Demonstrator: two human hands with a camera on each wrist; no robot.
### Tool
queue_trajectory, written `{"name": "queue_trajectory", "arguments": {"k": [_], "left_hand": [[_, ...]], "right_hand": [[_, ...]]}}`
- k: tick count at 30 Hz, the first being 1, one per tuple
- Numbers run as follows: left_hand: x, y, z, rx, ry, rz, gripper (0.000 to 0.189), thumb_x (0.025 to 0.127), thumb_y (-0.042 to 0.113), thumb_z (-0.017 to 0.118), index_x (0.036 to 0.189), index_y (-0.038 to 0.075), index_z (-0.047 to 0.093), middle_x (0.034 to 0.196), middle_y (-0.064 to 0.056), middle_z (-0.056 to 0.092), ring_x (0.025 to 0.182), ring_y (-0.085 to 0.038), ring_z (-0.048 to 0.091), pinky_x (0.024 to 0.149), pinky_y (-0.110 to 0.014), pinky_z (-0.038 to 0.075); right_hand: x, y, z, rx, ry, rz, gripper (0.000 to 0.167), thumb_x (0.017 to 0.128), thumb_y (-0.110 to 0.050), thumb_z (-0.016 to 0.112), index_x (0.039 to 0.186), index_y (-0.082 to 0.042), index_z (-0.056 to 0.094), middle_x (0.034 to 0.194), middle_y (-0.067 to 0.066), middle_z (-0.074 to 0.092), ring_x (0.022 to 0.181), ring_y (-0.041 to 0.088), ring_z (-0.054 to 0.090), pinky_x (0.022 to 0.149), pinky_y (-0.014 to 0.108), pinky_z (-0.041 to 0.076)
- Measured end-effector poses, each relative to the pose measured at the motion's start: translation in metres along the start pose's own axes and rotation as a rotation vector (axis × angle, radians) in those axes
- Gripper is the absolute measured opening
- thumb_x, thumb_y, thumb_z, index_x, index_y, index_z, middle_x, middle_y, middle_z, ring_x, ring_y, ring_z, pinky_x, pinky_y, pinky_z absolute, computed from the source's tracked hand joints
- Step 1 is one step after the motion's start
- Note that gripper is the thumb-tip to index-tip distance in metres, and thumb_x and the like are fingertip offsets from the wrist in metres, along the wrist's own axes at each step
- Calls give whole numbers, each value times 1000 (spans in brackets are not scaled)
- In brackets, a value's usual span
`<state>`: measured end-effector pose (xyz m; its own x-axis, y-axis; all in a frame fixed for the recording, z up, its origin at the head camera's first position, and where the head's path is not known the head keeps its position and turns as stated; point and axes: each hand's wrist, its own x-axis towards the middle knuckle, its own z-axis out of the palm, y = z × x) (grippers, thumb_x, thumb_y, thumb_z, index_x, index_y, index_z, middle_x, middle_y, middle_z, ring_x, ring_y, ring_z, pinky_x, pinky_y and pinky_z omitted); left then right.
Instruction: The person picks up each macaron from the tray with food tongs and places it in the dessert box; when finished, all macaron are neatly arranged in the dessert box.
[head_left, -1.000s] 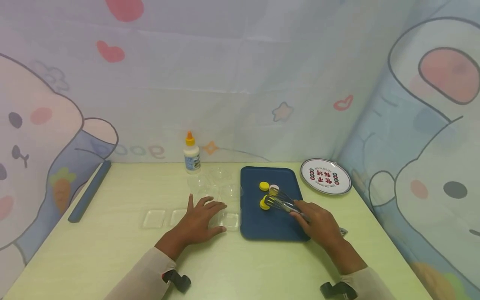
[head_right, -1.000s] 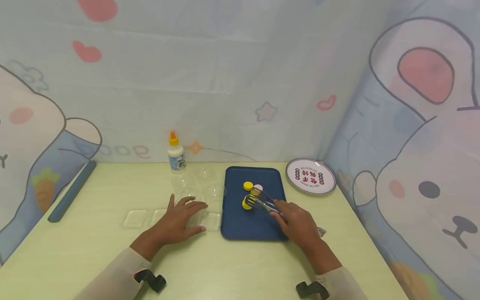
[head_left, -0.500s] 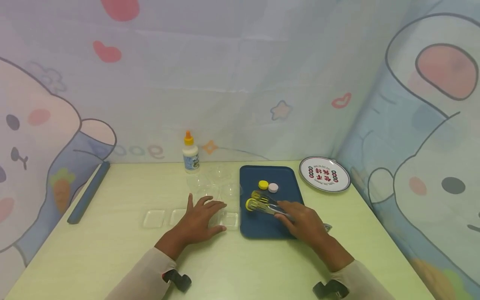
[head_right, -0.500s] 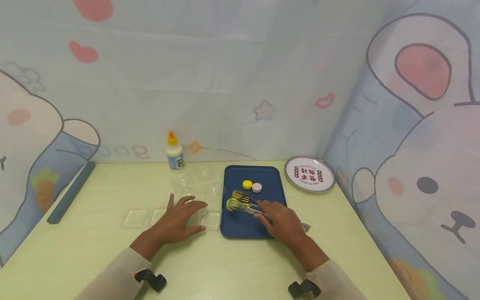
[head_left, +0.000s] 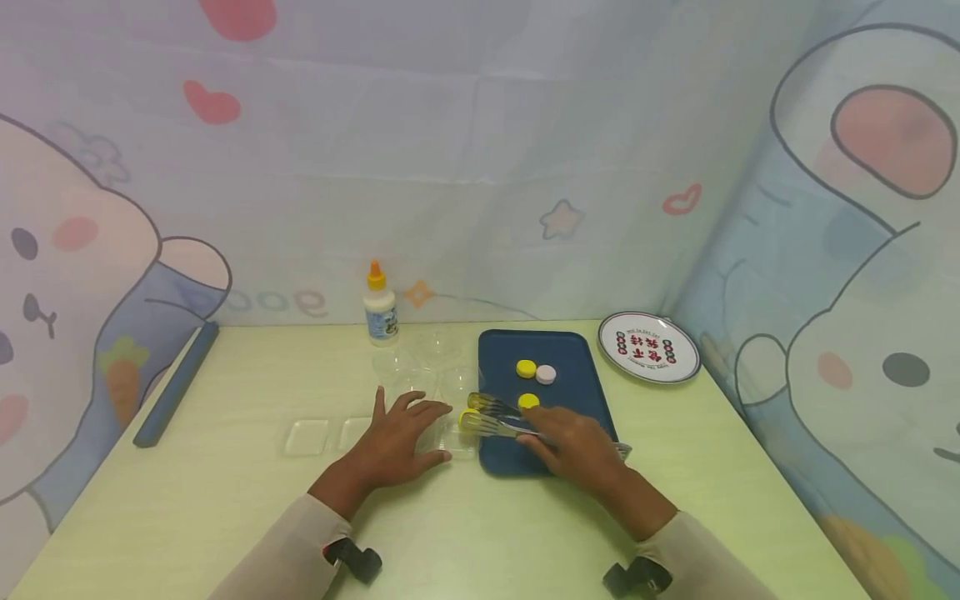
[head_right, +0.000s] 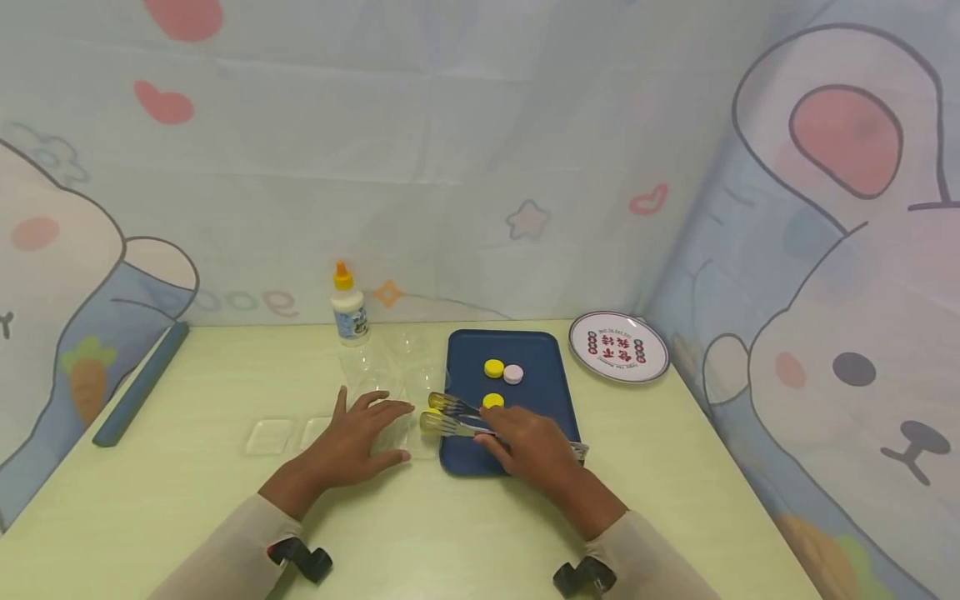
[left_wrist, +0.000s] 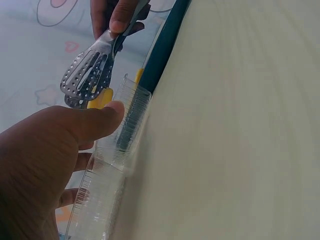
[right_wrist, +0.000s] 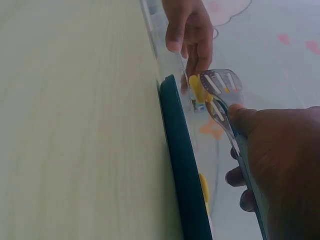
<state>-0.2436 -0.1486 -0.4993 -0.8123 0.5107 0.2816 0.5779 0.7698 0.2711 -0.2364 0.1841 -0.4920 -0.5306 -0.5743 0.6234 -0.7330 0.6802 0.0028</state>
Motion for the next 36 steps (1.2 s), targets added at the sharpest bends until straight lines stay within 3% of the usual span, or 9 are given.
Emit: {"name": "queue_trajectory", "arguments": {"k": [6, 20, 36], "left_hand": [[0, 1, 0, 4, -2, 0, 67, 96, 44, 83, 153, 18, 61, 152, -4, 67, 152, -40, 51, 119, -93, 14], [0, 1, -1, -6, -1, 4, 65, 95, 43, 84, 152, 18, 62, 151, -4, 68, 152, -41, 52, 119, -93, 14], [2, -1, 0, 4, -7, 11, 66, 96, 46, 82, 153, 20, 61, 152, -4, 68, 151, -41, 52, 119, -93, 14]], "right_hand": [[5, -7, 2, -10, -44, -13, 46, 91, -31, 89, 129, -7, 79, 117, 8, 84, 100, 22, 82, 78, 39, 68], [13, -19, 3, -88, -54, -95, 41, 93, -34, 88, 124, -8, 80, 114, 4, 83, 97, 17, 82, 73, 32, 67], [20, -30, 0, -136, -187, -27, 40, 102, -38, 78, 129, -9, 78, 117, 2, 82, 95, 16, 81, 69, 32, 66]]}}
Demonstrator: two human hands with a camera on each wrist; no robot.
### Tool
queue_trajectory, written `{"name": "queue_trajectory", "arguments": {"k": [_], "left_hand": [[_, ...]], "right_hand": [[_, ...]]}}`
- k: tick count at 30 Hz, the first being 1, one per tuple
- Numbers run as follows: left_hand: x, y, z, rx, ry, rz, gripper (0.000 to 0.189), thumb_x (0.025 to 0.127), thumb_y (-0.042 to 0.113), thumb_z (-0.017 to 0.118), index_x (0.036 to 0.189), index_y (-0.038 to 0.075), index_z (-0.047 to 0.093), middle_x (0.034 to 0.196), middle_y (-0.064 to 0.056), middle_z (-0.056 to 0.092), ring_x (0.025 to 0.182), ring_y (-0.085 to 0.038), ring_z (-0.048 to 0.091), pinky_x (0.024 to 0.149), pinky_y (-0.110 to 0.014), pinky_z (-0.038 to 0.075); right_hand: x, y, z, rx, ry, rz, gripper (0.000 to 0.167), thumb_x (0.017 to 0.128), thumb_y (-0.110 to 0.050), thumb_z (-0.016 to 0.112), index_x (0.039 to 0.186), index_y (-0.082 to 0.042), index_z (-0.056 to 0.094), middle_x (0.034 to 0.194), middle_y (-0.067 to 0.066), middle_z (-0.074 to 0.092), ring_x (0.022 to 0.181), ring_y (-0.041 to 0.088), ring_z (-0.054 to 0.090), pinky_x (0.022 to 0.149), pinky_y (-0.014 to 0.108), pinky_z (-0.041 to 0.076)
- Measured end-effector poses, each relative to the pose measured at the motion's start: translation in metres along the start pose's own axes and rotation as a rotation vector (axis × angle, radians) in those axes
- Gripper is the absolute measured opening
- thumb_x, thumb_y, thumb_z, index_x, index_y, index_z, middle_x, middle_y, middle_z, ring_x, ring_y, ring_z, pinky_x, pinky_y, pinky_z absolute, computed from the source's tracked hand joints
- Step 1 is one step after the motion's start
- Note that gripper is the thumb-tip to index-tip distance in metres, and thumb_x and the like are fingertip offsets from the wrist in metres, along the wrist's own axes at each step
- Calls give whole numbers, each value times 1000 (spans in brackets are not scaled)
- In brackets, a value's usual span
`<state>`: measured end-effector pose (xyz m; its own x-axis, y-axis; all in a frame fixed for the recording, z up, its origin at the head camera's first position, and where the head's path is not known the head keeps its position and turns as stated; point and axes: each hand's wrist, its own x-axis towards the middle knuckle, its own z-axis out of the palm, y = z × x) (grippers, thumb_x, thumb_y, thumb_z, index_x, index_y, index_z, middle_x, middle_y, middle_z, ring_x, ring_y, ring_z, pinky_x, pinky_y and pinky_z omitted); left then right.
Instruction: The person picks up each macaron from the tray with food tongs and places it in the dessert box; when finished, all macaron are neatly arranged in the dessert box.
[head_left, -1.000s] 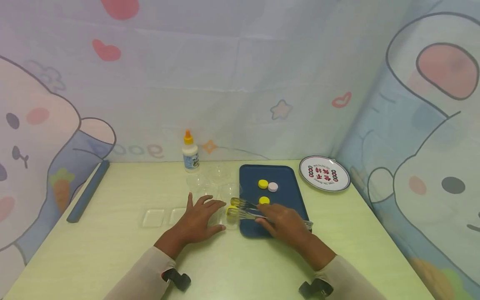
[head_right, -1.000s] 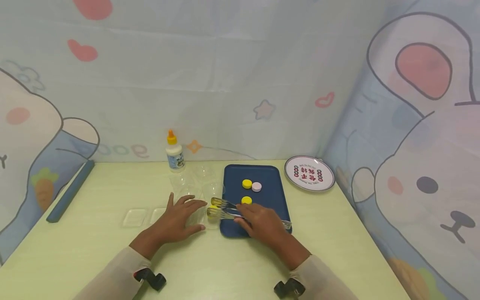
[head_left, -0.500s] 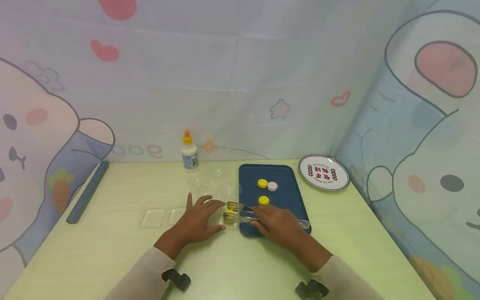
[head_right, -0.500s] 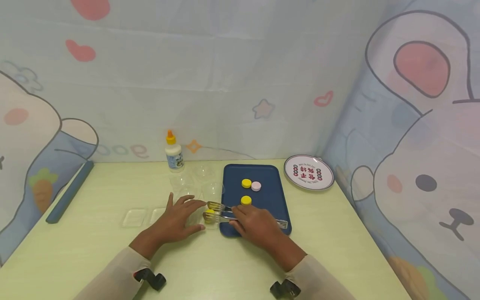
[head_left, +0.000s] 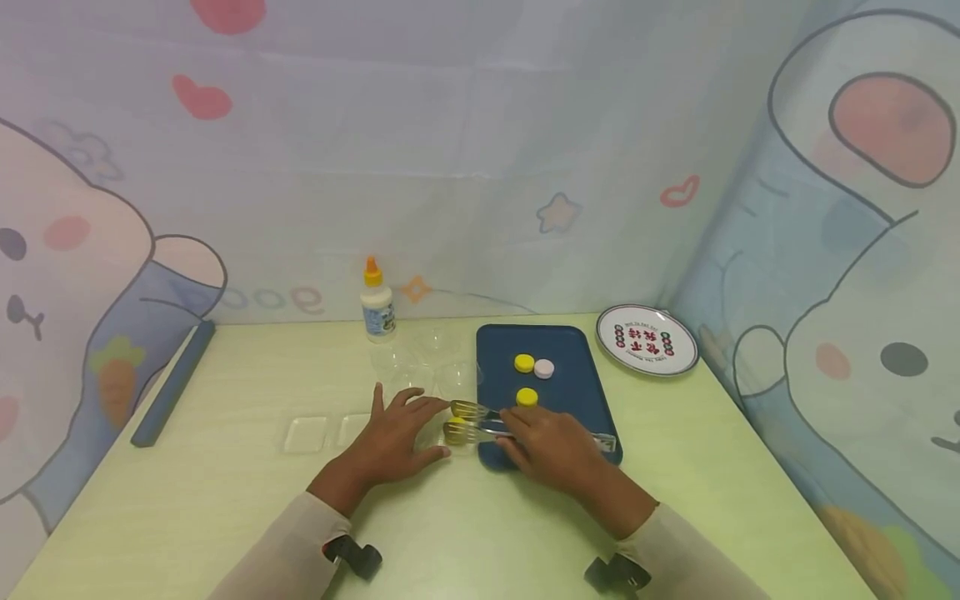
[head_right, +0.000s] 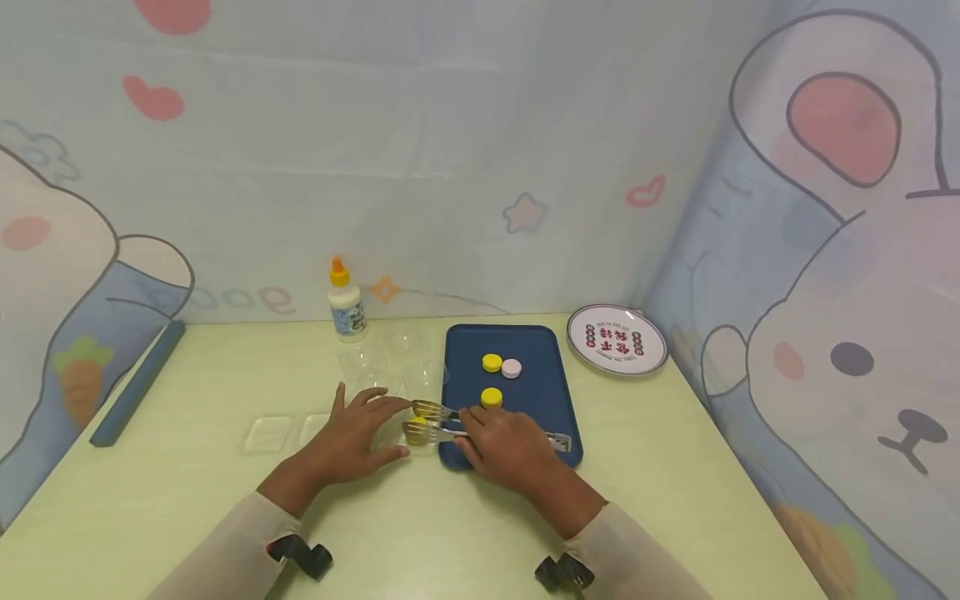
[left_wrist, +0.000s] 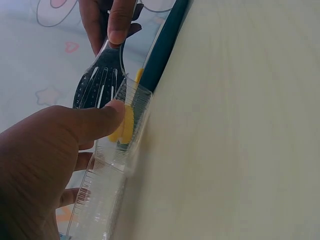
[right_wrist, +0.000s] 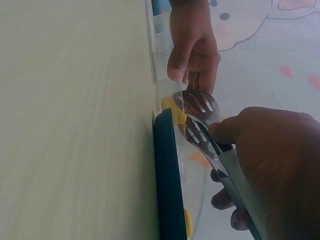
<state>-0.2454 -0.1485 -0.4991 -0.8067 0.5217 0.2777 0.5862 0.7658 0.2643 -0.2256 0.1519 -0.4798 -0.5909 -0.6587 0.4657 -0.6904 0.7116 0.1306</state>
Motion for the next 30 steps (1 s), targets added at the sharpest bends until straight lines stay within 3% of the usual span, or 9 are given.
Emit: {"name": "queue_trajectory", "arguments": {"k": [18, 24, 30], "left_hand": [[0, 2, -2, 6, -1, -6, 67, 95, 45, 84, 153, 20, 61, 152, -4, 68, 151, -40, 53, 120, -93, 14], [-3, 1, -8, 18, 8, 12, 71, 93, 47, 85, 154, 17, 61, 154, -7, 65, 152, -42, 50, 119, -93, 16], [-10, -6, -15, 0, 51, 5, 72, 92, 46, 85, 153, 16, 62, 154, -6, 65, 152, -41, 50, 119, -92, 16]], "right_hand": [[-1, 2, 1, 13, 17, 13, 40, 100, -38, 80, 129, -11, 79, 119, 2, 83, 94, 15, 81, 67, 30, 65], [-3, 6, 2, -2, 88, 24, 41, 96, -36, 84, 127, -10, 80, 113, 3, 82, 91, 17, 81, 64, 32, 64], [-9, 14, 1, 15, 86, 66, 40, 98, -35, 83, 129, -11, 79, 119, 4, 82, 104, 21, 82, 78, 38, 68]]}}
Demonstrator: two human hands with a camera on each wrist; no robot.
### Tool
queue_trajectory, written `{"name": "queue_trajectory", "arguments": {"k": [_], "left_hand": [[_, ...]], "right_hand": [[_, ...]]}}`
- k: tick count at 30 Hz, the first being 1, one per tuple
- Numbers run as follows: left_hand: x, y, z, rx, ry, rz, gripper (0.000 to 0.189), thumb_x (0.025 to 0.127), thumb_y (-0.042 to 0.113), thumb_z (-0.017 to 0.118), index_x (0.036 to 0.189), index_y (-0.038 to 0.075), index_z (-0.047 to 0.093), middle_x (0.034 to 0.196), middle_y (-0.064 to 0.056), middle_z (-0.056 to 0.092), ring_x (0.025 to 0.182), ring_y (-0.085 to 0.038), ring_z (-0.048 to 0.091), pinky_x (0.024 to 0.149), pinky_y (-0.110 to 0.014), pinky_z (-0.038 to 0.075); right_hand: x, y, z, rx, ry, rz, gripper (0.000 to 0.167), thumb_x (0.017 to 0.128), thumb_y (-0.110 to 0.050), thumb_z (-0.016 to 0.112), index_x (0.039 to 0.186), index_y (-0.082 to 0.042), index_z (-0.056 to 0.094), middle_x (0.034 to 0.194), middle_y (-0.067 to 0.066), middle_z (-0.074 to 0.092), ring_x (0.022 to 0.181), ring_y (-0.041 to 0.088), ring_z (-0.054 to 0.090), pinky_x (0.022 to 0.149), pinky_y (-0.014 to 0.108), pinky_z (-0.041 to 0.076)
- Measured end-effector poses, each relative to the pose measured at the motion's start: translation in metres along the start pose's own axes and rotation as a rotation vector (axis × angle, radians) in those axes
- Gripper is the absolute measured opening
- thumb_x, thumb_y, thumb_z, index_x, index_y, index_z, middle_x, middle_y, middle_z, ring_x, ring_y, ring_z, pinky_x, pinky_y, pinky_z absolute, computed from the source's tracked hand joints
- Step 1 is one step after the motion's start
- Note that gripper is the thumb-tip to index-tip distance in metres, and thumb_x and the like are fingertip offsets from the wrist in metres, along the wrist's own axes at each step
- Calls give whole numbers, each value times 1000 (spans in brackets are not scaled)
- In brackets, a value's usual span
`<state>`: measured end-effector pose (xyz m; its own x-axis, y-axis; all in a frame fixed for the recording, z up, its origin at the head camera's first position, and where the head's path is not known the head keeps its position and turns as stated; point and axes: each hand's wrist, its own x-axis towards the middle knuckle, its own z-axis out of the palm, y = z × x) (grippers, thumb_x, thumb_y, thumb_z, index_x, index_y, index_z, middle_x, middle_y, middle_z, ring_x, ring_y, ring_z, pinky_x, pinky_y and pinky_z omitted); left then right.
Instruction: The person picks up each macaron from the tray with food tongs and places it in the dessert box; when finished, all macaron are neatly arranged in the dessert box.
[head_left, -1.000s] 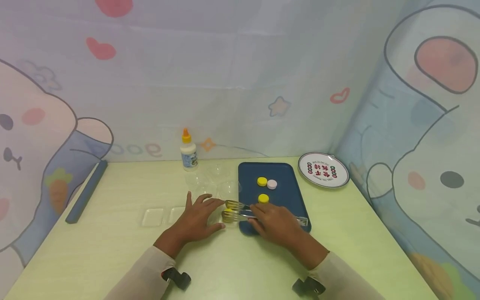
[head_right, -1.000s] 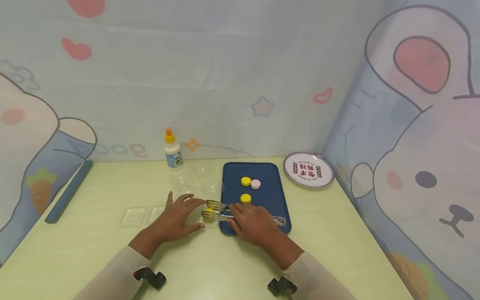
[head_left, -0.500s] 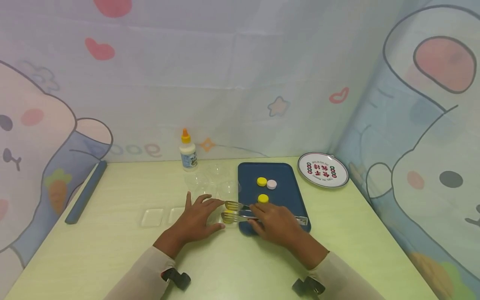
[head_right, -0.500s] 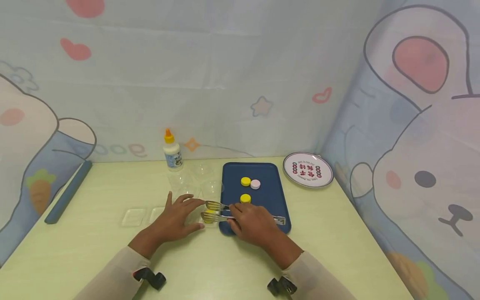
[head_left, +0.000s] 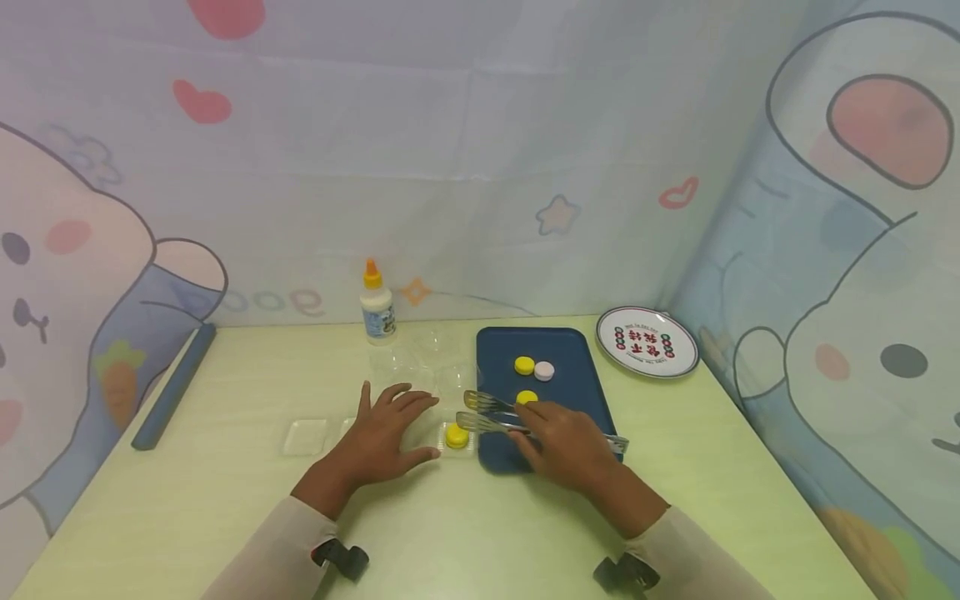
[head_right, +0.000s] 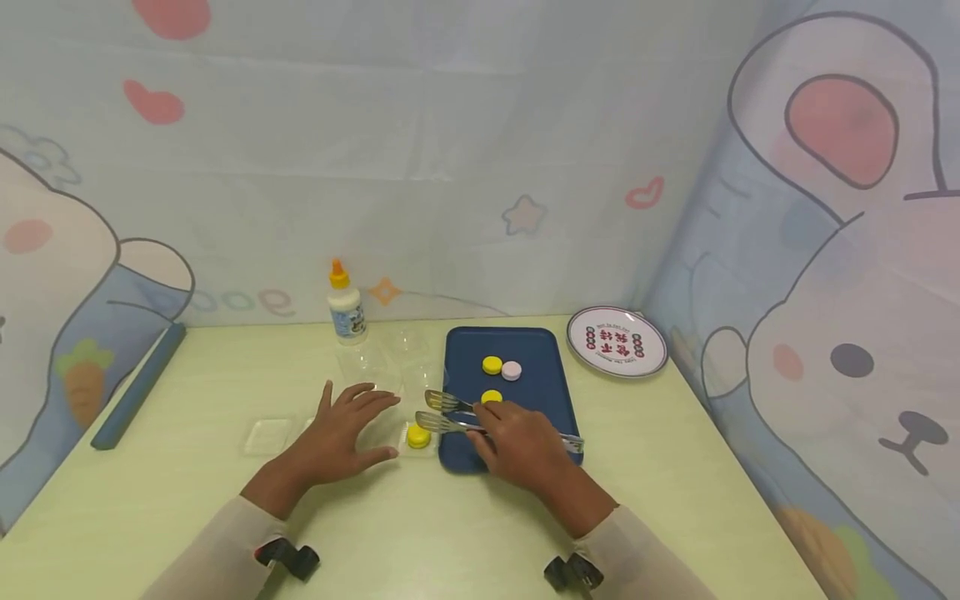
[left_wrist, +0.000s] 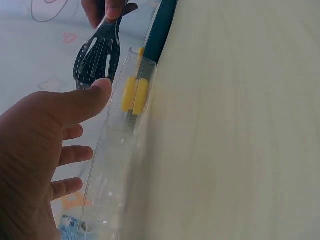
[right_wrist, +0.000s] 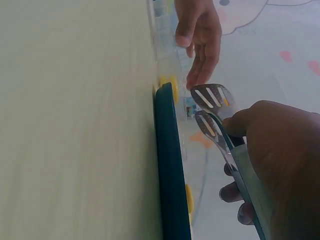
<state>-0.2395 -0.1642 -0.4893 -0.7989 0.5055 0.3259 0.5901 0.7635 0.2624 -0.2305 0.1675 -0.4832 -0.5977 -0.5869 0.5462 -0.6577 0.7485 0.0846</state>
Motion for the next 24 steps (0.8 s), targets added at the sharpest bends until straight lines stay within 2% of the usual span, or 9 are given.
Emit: {"name": "queue_trajectory", "arguments": {"k": [4, 10, 21, 24], "left_hand": [[-7, -6, -4, -4, 3, -28, 71, 93, 48, 84, 152, 16, 62, 155, -6, 64, 153, -41, 49, 120, -92, 15], [-16, -16, -12, -2, 28, -44, 71, 92, 47, 85, 151, 15, 63, 153, -8, 65, 151, -42, 50, 119, -93, 14], [-26, -32, -16, 5, 20, -101, 77, 89, 53, 86, 152, 17, 62, 151, -7, 66, 151, -40, 49, 119, -93, 12], [-27, -34, -15, -8, 19, -105, 77, 88, 52, 87, 152, 17, 62, 151, -7, 66, 150, -40, 49, 119, -94, 10]], "right_hand": [[-5, 6, -1, -5, -16, 34, 41, 99, -36, 82, 132, -12, 78, 121, 5, 82, 107, 23, 82, 82, 40, 68], [-11, 14, -4, -20, 24, 47, 43, 97, -35, 83, 131, -9, 78, 120, 7, 82, 107, 25, 82, 83, 42, 68], [-23, 28, -5, -32, 77, 97, 41, 92, -30, 88, 125, -6, 79, 112, 9, 83, 97, 26, 83, 73, 43, 67], [-25, 30, -6, -24, 69, 127, 41, 92, -29, 88, 125, -5, 79, 112, 10, 83, 97, 27, 83, 72, 43, 67]]}}
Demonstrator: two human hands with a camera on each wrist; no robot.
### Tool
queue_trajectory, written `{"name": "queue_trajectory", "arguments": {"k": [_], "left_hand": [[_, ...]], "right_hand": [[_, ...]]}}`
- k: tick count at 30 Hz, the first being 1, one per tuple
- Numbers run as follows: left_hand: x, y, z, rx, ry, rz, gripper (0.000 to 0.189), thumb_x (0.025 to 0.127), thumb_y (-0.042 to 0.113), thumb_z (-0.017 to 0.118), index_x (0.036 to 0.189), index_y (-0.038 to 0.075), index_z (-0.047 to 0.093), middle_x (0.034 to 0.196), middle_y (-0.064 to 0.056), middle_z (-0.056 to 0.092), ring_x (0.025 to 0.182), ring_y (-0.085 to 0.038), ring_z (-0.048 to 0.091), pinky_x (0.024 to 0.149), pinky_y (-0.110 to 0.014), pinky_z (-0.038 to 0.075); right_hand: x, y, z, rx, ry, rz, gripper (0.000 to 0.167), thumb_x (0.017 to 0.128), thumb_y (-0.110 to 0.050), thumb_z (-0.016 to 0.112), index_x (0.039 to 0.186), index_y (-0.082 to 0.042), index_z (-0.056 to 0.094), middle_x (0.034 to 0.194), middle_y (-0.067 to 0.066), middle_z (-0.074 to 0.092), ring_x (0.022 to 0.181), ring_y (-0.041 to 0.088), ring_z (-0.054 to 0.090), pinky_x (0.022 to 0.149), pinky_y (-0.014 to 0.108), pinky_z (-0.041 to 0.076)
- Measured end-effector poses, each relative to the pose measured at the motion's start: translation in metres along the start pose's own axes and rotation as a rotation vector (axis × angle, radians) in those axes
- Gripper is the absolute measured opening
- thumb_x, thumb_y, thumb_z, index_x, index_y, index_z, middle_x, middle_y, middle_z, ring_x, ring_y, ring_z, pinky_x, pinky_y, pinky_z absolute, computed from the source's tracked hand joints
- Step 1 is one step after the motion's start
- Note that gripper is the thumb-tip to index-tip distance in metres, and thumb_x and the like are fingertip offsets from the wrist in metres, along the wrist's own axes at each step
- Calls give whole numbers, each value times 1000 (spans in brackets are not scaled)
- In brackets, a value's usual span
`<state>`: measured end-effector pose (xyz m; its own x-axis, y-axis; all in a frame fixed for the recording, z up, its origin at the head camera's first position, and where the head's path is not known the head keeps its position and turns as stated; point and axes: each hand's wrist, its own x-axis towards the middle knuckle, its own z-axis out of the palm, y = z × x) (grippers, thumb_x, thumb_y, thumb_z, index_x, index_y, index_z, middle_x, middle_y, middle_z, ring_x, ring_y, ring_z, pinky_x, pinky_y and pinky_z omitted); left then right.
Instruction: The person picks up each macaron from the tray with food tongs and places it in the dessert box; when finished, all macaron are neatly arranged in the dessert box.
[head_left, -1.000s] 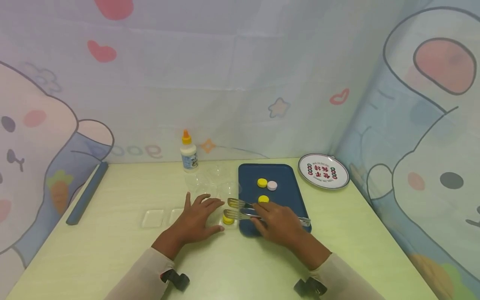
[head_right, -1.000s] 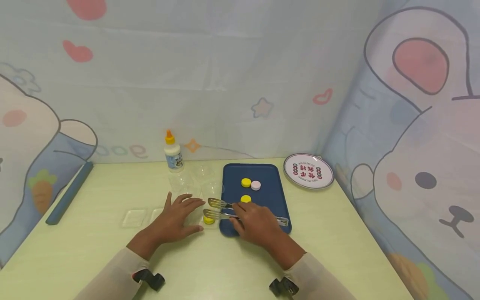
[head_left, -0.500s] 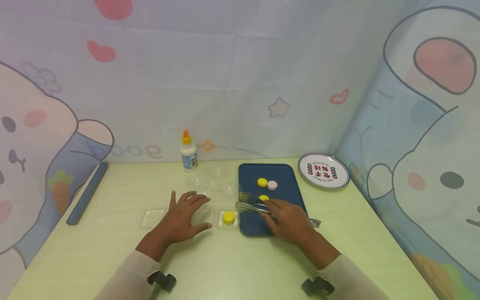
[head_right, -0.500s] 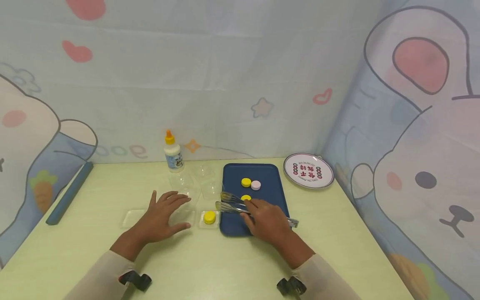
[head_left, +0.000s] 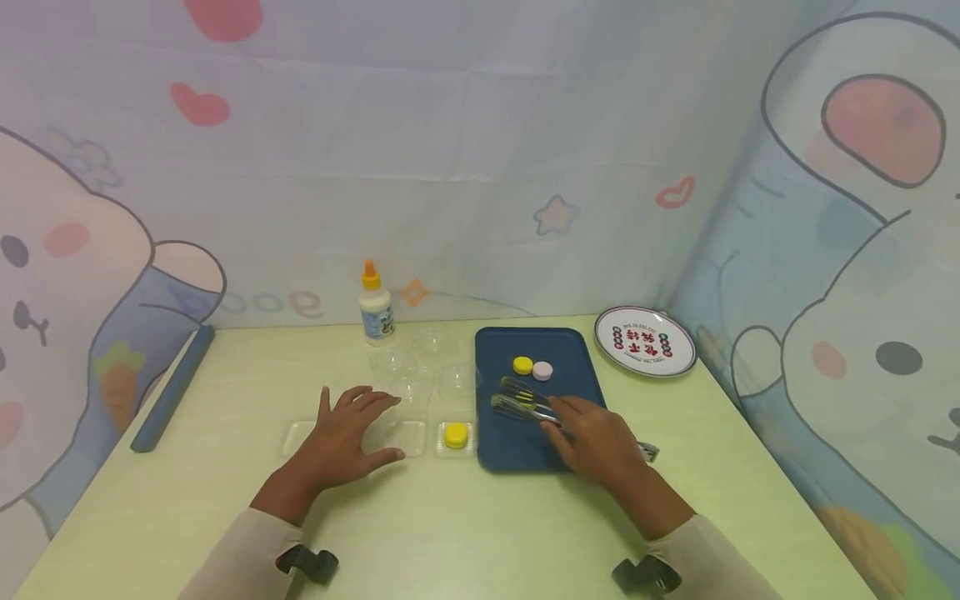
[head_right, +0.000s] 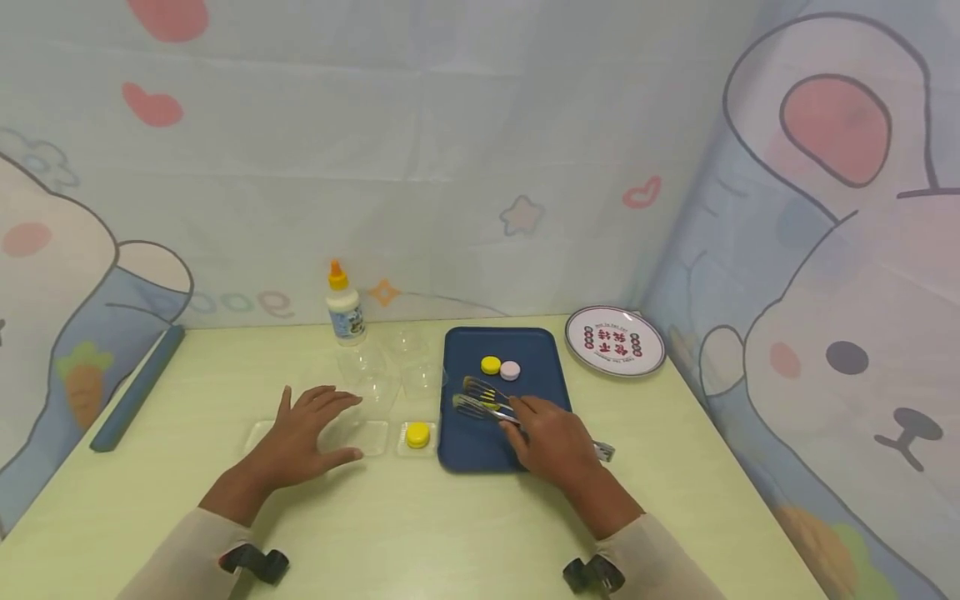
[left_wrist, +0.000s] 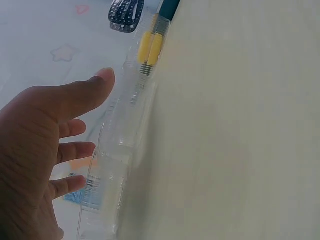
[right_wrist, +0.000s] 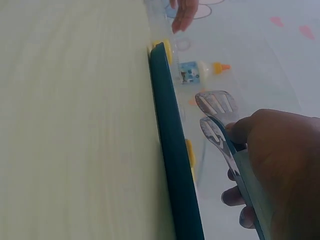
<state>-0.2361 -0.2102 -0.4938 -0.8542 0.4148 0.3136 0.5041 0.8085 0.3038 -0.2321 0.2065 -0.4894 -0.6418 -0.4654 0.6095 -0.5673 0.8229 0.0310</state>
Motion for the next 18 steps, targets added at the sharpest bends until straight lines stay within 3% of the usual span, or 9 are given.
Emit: {"name": "queue_trajectory", "arguments": {"k": [7, 18], "left_hand": [[0, -3, 2, 9, 12, 11, 76, 88, 53, 86, 151, 17, 64, 150, -6, 67, 149, -39, 50, 118, -94, 13], [-2, -6, 2, 47, 15, 5, 75, 87, 55, 86, 150, 19, 64, 147, -7, 69, 148, -40, 51, 118, -94, 15]], "right_hand": [[-3, 5, -3, 23, -52, 113, 39, 97, -30, 84, 128, -6, 78, 118, 11, 82, 100, 29, 83, 74, 46, 67], [-7, 11, 2, 18, -84, 197, 40, 97, -28, 84, 129, -5, 76, 119, 14, 81, 100, 33, 82, 74, 51, 66]]}}
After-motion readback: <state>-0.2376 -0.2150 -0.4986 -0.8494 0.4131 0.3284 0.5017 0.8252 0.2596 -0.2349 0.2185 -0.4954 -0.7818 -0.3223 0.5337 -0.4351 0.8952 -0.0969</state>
